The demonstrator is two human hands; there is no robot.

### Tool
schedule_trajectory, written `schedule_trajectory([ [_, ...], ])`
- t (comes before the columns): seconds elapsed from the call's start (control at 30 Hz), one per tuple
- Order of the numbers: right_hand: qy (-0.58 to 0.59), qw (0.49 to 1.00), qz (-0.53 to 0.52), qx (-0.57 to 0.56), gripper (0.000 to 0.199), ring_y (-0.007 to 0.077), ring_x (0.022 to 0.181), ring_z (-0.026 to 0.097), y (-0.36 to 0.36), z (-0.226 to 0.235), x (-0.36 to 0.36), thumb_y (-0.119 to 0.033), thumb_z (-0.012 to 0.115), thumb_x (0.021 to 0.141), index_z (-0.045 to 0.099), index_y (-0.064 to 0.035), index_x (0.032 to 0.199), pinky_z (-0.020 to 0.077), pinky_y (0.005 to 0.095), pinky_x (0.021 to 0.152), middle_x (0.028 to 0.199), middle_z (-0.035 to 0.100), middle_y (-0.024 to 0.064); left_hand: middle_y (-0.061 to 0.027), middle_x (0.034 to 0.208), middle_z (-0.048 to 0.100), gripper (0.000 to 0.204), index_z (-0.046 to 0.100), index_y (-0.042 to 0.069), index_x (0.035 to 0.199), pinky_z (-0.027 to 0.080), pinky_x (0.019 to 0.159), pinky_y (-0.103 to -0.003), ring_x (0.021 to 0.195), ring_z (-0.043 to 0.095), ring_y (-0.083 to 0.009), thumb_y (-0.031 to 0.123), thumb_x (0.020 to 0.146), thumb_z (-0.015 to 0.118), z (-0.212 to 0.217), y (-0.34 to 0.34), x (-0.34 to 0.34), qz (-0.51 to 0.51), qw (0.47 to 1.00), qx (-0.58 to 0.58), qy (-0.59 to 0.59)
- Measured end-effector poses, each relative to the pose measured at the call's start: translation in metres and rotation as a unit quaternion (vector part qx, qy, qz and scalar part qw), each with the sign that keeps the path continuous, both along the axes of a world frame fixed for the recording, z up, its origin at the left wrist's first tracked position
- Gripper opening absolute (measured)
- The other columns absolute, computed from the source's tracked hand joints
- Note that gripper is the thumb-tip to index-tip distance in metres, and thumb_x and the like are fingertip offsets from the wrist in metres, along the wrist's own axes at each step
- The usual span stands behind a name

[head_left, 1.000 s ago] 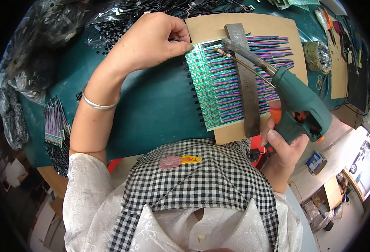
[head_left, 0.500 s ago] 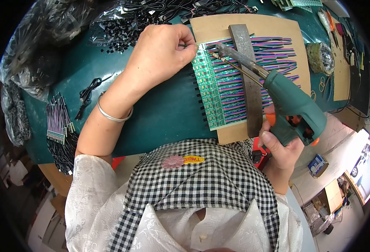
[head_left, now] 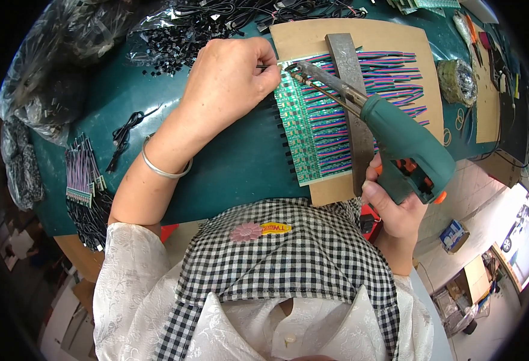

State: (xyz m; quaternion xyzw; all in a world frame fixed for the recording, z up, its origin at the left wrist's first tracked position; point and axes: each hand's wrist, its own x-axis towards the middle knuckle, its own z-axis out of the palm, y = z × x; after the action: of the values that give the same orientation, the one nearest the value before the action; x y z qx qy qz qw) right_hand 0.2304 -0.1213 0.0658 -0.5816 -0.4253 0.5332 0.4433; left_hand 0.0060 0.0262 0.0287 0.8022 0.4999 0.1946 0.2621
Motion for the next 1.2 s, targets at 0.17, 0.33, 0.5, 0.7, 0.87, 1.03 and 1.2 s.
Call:
schedule_trajectory([
  [0.17, -0.015, 1.000, -0.004, 0.009, 0.033, 0.0132, 0.075, 0.055, 0.000, 0.002, -0.001, 0.005, 0.068, 0.068, 0.054, 0.0002, 0.097, 0.0457, 0.0248, 0.065, 0.084, 0.059, 0.0048, -0.0073, 0.057, 0.058, 0.010, 0.061, 0.000, 0.073, 0.043, 0.049, -0.024, 0.048, 0.053, -0.0102, 0.010, 0.072, 0.061, 0.002, -0.002, 0.001, 0.005, 1.000, 0.003, 0.004],
  [0.33, -0.024, 0.998, 0.026, 0.054, 0.040, 0.0132, 0.074, 0.056, -0.001, -0.004, 0.005, 0.004, 0.069, 0.066, 0.053, 0.0014, 0.103, 0.0467, 0.0251, 0.065, 0.090, 0.060, 0.0084, -0.0073, 0.057, 0.057, 0.010, 0.061, 0.000, 0.073, 0.043, 0.049, -0.024, 0.047, 0.052, -0.0101, 0.010, 0.071, 0.061, 0.001, -0.003, 0.002, 0.007, 1.000, 0.006, 0.004],
  [0.5, -0.013, 0.996, -0.047, 0.069, 0.057, 0.0148, 0.051, 0.052, 0.003, 0.001, 0.004, -0.003, 0.069, 0.066, 0.040, 0.0107, 0.113, 0.0431, 0.0233, 0.042, 0.083, 0.056, 0.0163, -0.0070, 0.057, 0.058, 0.010, 0.061, 0.000, 0.073, 0.043, 0.049, -0.024, 0.048, 0.053, -0.0099, 0.010, 0.071, 0.061, 0.002, -0.002, 0.002, 0.013, 1.000, 0.019, 0.006],
  [0.7, -0.027, 0.992, -0.068, 0.102, 0.061, 0.0145, 0.048, 0.050, 0.006, 0.003, 0.000, -0.009, 0.071, 0.066, 0.039, 0.0124, 0.113, 0.0424, 0.0229, 0.042, 0.077, 0.056, 0.0156, -0.0070, 0.057, 0.058, 0.011, 0.062, 0.001, 0.074, 0.043, 0.049, -0.024, 0.048, 0.053, -0.0103, 0.011, 0.071, 0.061, 0.001, 0.001, 0.002, 0.016, 1.000, 0.003, -0.003],
  [0.87, 0.019, 0.991, -0.122, 0.058, 0.062, 0.0147, 0.046, 0.050, 0.001, 0.005, -0.007, -0.008, 0.070, 0.064, 0.039, 0.0126, 0.114, 0.0421, 0.0228, 0.042, 0.070, 0.055, 0.0134, -0.0087, 0.058, 0.059, 0.010, 0.063, 0.002, 0.074, 0.046, 0.051, -0.026, 0.051, 0.058, -0.0149, 0.012, 0.071, 0.061, 0.001, -0.002, -0.003, 0.023, 0.999, 0.027, 0.011],
  [1.03, 0.010, 0.993, -0.089, 0.074, 0.060, 0.0147, 0.045, 0.050, -0.007, 0.005, 0.004, -0.009, 0.067, 0.067, 0.038, 0.0142, 0.114, 0.0420, 0.0228, 0.042, 0.067, 0.053, 0.0106, -0.0109, 0.065, 0.062, 0.018, 0.062, 0.001, 0.081, 0.049, 0.055, -0.029, 0.057, 0.062, -0.0216, 0.017, 0.074, 0.066, 0.006, -0.013, -0.012, 0.020, 0.999, 0.013, -0.048],
  [1.2, 0.027, 0.995, -0.038, 0.092, 0.056, 0.0138, 0.045, 0.049, -0.002, 0.005, 0.014, -0.009, 0.067, 0.070, 0.039, 0.0117, 0.114, 0.0412, 0.0222, 0.042, 0.064, 0.053, 0.0113, -0.0108, 0.083, 0.064, 0.017, 0.063, 0.000, 0.089, 0.047, 0.070, -0.027, 0.077, 0.061, -0.0164, 0.015, 0.082, 0.060, 0.012, -0.023, -0.062, 0.093, 0.992, 0.042, -0.079],
])
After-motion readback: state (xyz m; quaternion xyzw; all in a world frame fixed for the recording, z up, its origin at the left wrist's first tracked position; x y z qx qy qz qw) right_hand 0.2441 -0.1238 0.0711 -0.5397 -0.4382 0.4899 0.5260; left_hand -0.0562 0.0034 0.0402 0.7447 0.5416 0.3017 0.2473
